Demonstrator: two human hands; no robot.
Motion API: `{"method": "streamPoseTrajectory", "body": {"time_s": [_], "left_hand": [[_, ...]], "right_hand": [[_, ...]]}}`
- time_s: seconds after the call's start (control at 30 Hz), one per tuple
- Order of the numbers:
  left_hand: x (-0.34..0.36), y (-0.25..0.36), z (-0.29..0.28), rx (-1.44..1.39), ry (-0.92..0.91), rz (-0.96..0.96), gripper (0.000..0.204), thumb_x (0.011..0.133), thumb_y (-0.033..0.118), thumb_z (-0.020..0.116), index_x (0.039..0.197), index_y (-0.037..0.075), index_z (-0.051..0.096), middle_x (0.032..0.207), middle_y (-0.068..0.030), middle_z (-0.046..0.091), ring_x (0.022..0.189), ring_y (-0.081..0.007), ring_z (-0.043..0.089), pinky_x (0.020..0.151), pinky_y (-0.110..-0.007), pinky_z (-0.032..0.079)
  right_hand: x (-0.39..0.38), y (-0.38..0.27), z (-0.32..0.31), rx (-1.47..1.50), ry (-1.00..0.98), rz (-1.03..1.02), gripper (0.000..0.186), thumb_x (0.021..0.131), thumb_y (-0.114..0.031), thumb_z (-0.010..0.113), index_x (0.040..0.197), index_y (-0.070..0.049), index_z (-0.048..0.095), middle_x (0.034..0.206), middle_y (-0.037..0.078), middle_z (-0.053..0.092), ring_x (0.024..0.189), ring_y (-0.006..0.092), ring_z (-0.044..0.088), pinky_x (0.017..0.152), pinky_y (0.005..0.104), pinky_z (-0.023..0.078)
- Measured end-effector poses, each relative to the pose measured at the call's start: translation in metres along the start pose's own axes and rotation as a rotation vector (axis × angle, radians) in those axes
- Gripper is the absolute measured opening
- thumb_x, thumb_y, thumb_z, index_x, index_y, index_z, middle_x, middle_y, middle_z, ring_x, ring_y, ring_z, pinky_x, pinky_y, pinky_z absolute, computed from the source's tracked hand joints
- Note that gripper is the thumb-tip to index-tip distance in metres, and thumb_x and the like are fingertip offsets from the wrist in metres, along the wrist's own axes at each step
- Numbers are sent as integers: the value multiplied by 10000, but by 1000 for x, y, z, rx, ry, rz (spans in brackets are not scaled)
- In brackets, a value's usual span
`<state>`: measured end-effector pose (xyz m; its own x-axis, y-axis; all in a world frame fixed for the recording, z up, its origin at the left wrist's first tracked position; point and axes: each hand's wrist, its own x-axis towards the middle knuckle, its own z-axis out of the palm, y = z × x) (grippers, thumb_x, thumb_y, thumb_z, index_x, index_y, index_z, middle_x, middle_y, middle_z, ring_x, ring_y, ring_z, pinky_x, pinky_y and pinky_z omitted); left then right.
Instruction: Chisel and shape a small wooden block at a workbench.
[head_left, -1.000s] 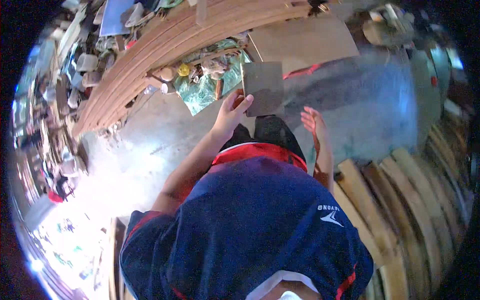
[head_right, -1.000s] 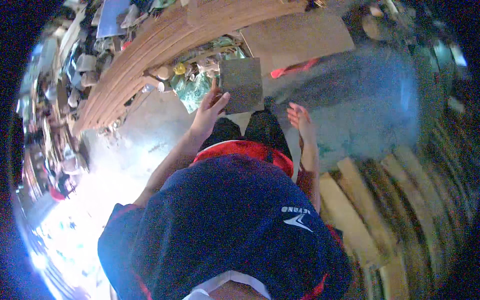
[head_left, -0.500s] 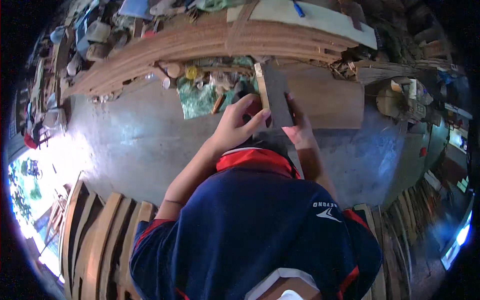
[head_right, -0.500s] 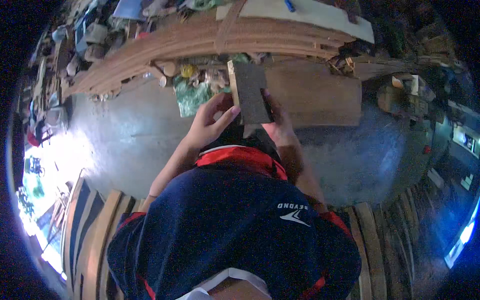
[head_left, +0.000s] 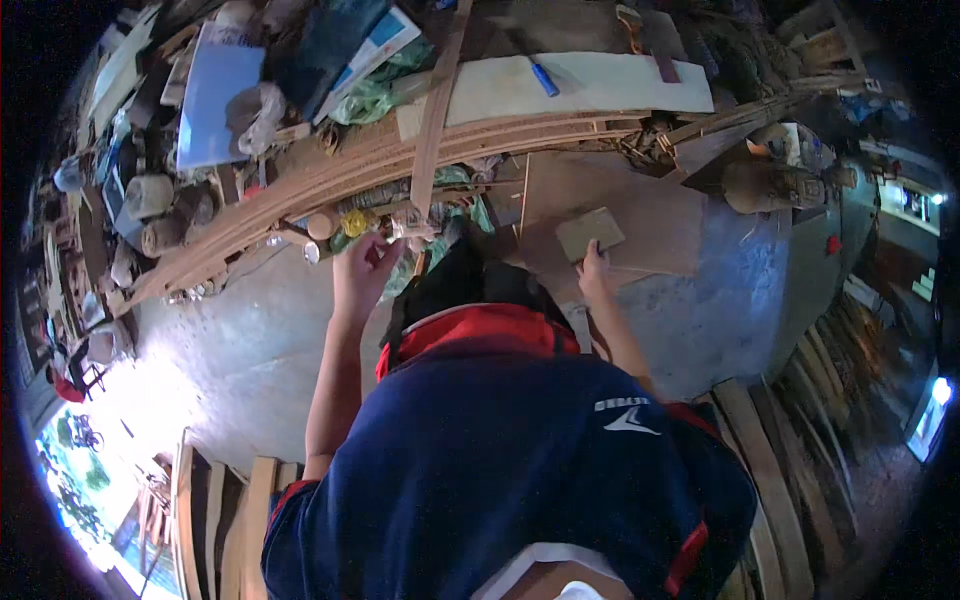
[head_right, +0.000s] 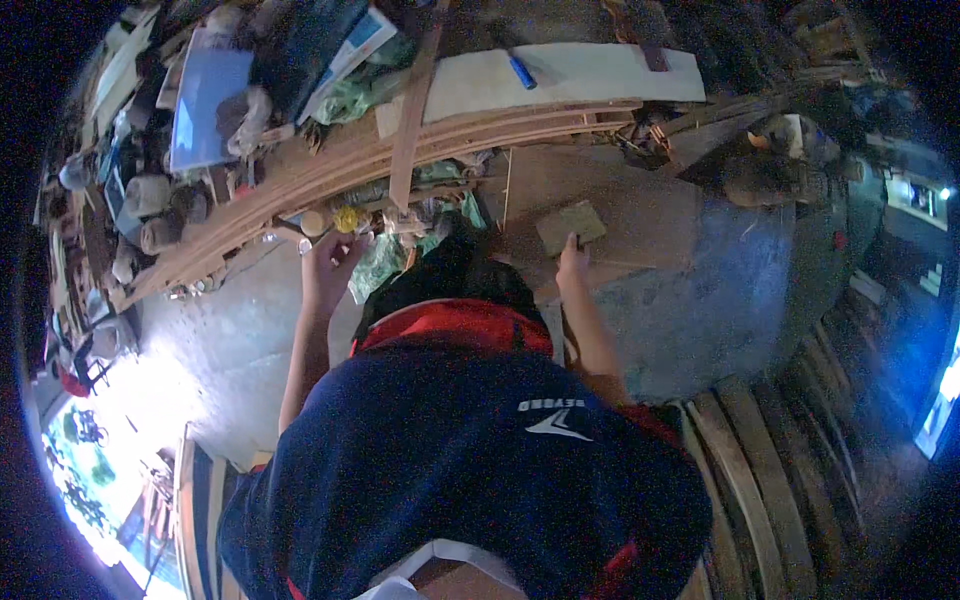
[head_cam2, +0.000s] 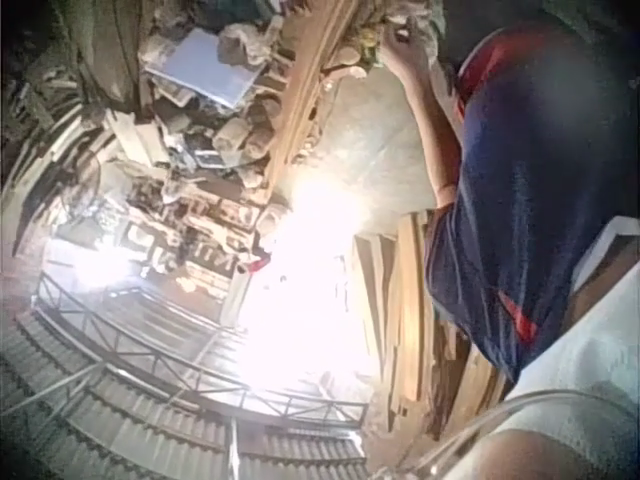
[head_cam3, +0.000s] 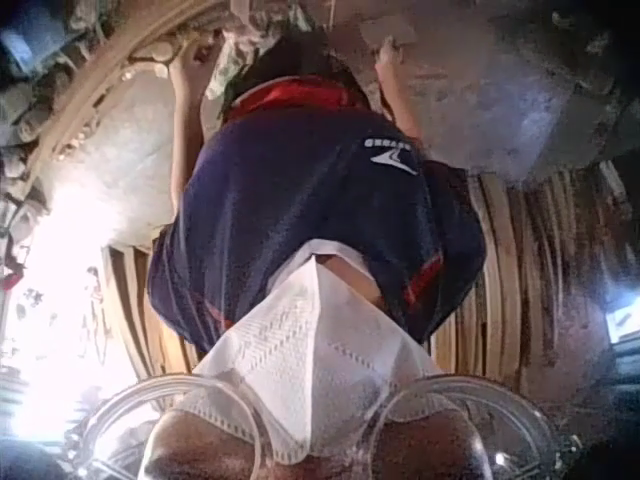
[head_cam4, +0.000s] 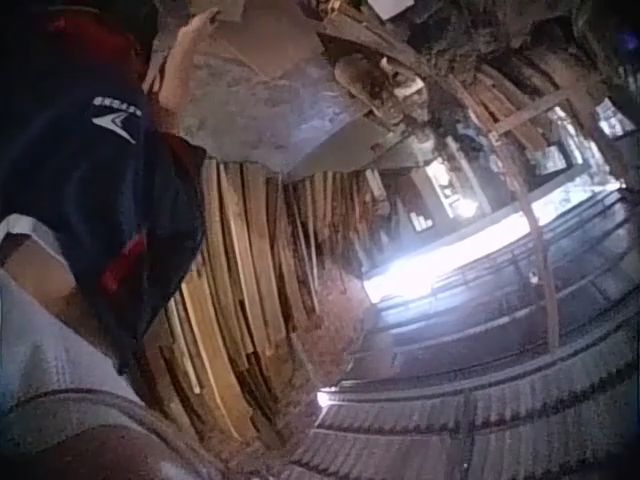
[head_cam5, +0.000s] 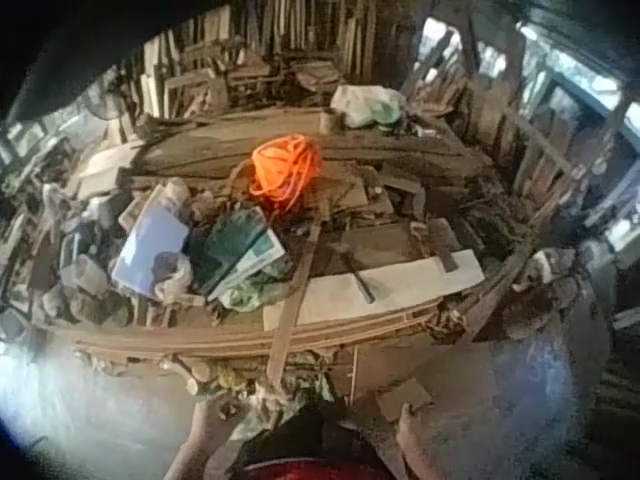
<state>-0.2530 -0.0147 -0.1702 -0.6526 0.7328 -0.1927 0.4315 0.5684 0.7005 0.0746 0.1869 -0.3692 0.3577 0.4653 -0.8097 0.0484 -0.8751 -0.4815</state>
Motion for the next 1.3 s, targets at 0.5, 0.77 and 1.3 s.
{"method": "streamPoseTrajectory", "body": {"time_s": [0.5,0.77,1.3], "left_hand": [[69,-35,119,217,-589,338,187,765,132,588,940,93,639,818,-119,640,733,-249,626,685,-350,501],[122,-98,326,-213,-793,-448,277,813,312,575,1005,117,616,810,-57,648,654,-167,617,612,-316,486],[169,-121,435,119,-219,-175,569,726,591,544,983,90,623,995,-128,633,938,-301,599,817,-395,475]], "right_hand": [[70,47,-9,204,-81,-149,445,843,-393,582,1122,-62,478,1024,62,551,873,187,534,738,323,435],[-92,-21,-50,364,-66,-389,261,858,-254,596,1008,-43,566,923,14,587,814,97,519,687,254,415],[-165,1,-125,414,-66,-436,300,856,-234,570,1064,-18,557,979,25,581,860,116,530,794,273,411]]}}
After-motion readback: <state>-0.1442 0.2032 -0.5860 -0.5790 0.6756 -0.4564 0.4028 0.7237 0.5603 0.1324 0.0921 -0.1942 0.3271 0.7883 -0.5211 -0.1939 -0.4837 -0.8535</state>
